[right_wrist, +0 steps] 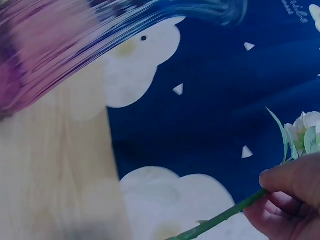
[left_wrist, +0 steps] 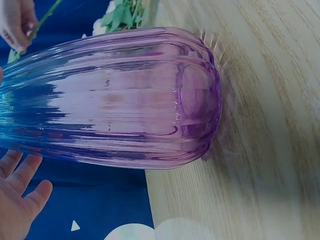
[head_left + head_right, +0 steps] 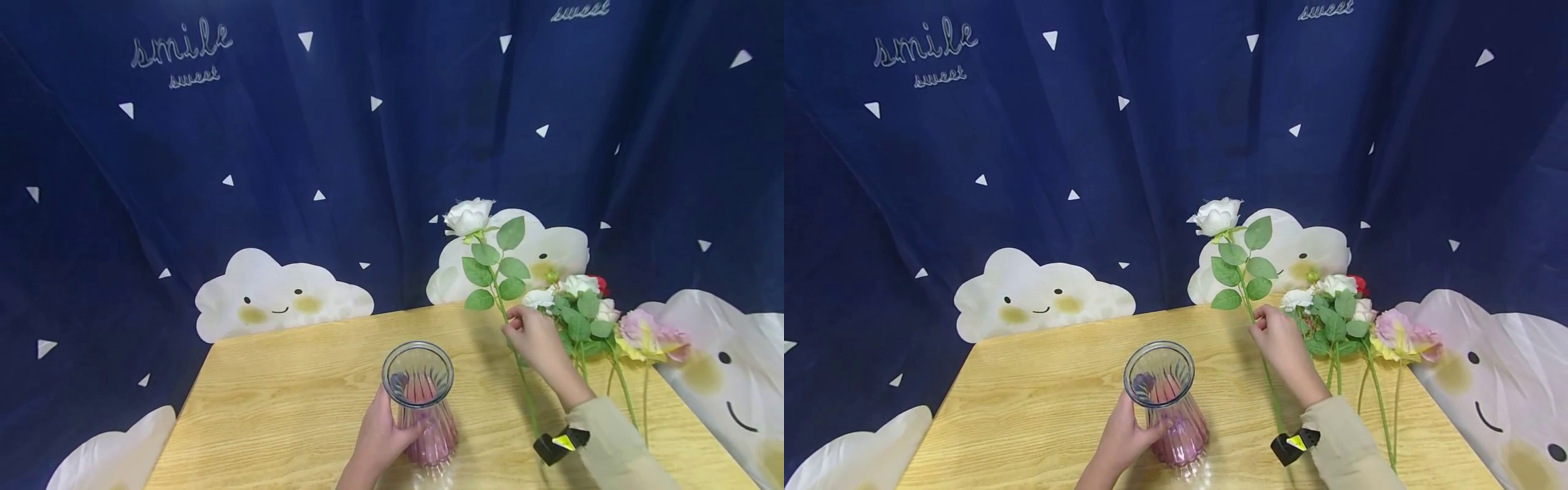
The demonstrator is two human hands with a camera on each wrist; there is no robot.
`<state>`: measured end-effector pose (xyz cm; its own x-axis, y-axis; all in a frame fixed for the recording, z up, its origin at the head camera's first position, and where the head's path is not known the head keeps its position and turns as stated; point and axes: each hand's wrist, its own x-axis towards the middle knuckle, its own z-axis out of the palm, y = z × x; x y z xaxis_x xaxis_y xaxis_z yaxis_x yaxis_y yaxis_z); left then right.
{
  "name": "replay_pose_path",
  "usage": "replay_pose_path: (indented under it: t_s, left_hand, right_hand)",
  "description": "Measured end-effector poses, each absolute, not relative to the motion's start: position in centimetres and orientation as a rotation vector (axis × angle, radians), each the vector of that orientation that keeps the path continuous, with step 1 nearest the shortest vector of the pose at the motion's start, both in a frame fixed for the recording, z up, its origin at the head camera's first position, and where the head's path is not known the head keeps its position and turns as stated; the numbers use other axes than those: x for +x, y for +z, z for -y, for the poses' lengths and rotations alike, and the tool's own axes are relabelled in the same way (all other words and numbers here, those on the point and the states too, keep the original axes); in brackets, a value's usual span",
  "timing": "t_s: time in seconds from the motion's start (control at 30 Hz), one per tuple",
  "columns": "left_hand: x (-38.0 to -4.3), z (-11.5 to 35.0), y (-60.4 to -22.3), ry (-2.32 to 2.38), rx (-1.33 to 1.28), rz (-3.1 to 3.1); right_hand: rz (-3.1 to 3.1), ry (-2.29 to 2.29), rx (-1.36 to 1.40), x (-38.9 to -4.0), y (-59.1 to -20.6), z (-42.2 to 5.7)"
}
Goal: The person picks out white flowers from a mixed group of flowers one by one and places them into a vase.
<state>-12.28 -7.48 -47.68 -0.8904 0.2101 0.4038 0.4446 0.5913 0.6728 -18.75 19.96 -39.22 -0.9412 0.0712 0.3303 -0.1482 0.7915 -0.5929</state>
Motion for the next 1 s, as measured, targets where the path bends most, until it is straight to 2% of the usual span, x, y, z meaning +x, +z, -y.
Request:
replay_pose_path:
  t_s: [0.33, 1.0]
  left_hand:
    - [-12.3, 7.5, -47.9, -1.174, -0.559, 2.524]
    - [-12.1, 7.5, -47.8, -1.192, -0.534, 2.494]
  right_hand:
    - [2.45, 0.947, 0.116, -18.3, -35.6, -18.0]
    - [2.131, 1.085, 0.26, -15.9, -25.1, -13.1]
